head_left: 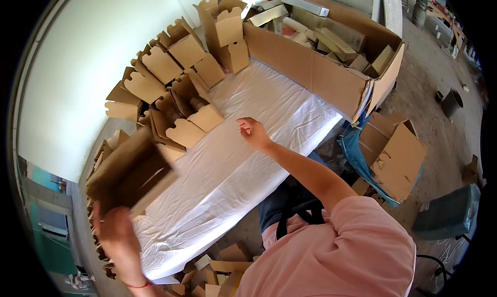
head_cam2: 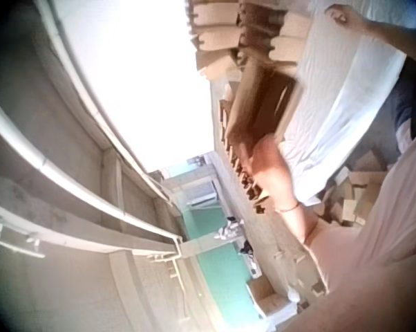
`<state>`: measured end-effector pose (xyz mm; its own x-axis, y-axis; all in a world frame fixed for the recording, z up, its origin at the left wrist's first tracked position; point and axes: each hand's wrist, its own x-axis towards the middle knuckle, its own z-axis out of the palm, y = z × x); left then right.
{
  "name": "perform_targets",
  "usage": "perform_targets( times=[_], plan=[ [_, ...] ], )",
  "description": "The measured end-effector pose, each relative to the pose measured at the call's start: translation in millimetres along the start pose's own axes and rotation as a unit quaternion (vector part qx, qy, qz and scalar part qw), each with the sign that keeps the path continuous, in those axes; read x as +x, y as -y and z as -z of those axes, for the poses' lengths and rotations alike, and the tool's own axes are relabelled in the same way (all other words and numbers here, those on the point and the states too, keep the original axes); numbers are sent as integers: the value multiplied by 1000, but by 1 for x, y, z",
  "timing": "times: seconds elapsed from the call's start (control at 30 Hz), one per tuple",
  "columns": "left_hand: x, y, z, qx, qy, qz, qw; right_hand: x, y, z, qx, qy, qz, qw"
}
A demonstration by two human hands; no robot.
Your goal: The person places items into cardboard boxes. They remove a cylindrical white item from a plastic bag and place it in a box, then pack several flat white and colored boxes into larger cardboard boxes by hand.
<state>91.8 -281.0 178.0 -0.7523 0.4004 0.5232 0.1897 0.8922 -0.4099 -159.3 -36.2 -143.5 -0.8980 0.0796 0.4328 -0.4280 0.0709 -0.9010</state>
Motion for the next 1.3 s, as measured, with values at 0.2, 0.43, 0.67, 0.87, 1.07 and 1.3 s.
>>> perform_targets(
  times=[0.2, 0.43, 0.67, 0.87, 1.07, 1.3],
  plan=[
    [64, -118, -105, -266, -33, -95, 959, 18, 80, 88, 92, -69, 6, 993],
    [86, -191, -200, -349, -60, -50, 934, 26, 144, 149, 8, -74, 137, 988],
    [119, -172, -199, -452, 4, -9, 892, 55, 134, 151, -270, 120, 222, 929],
    [134, -158, -229, -424, -8, 12, 905, 65, 124, 147, -303, 141, 207, 919],
    [126, -169, -251, -489, -38, 89, 867, 72, 107, 146, -349, 132, 209, 904],
    [53, -165, -342, -602, 67, 169, 777, 87, 100, 180, -387, 157, 17, 909]
  ],
)
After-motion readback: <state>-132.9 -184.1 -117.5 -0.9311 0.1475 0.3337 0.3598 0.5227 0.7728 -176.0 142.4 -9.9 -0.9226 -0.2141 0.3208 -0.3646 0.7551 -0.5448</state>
